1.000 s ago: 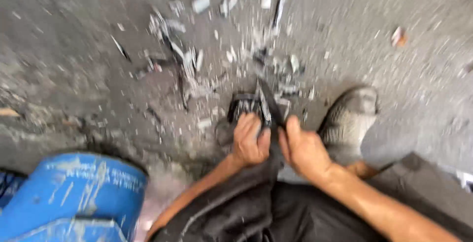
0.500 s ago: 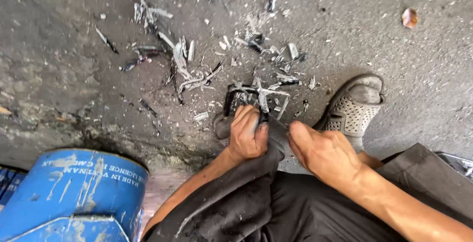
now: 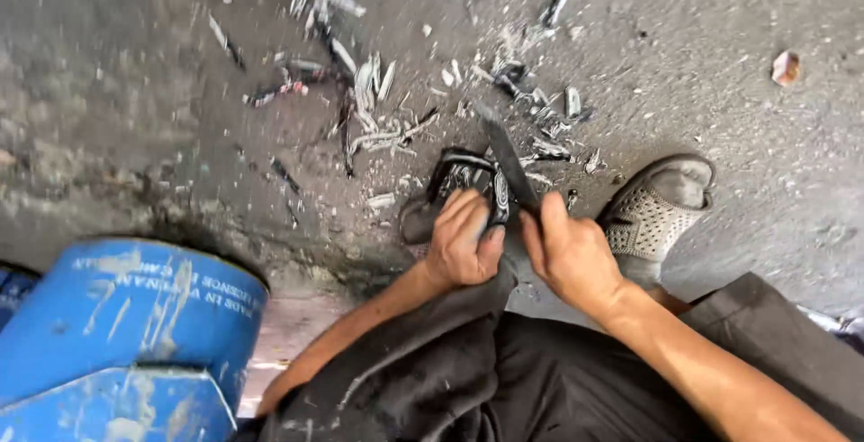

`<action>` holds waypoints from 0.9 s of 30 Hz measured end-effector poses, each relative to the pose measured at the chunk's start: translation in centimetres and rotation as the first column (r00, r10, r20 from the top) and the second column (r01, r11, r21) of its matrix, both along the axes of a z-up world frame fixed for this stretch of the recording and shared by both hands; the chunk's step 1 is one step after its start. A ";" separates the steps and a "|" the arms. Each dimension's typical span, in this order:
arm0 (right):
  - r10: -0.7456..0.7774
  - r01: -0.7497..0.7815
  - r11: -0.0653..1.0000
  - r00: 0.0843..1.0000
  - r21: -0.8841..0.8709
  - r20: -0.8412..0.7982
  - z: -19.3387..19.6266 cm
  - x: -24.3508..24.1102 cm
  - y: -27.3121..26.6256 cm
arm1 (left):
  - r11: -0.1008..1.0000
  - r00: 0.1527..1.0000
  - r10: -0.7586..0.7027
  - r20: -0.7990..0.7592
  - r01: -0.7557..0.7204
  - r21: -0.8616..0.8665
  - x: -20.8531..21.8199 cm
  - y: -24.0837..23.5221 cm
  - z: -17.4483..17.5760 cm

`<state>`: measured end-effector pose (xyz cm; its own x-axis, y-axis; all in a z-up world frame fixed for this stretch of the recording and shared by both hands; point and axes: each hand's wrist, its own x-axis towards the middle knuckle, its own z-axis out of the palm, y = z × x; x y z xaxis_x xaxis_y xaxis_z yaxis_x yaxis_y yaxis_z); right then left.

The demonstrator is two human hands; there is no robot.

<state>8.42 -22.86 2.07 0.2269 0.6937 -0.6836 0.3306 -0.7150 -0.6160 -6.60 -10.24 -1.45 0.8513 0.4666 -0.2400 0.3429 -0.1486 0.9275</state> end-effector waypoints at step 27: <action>0.460 -0.495 0.869 0.795 -0.015 0.394 -0.7 2.4 0.9 | 0.999 1.000 -0.017 -0.008 0.017 0.047 1.3 -0.6 1.0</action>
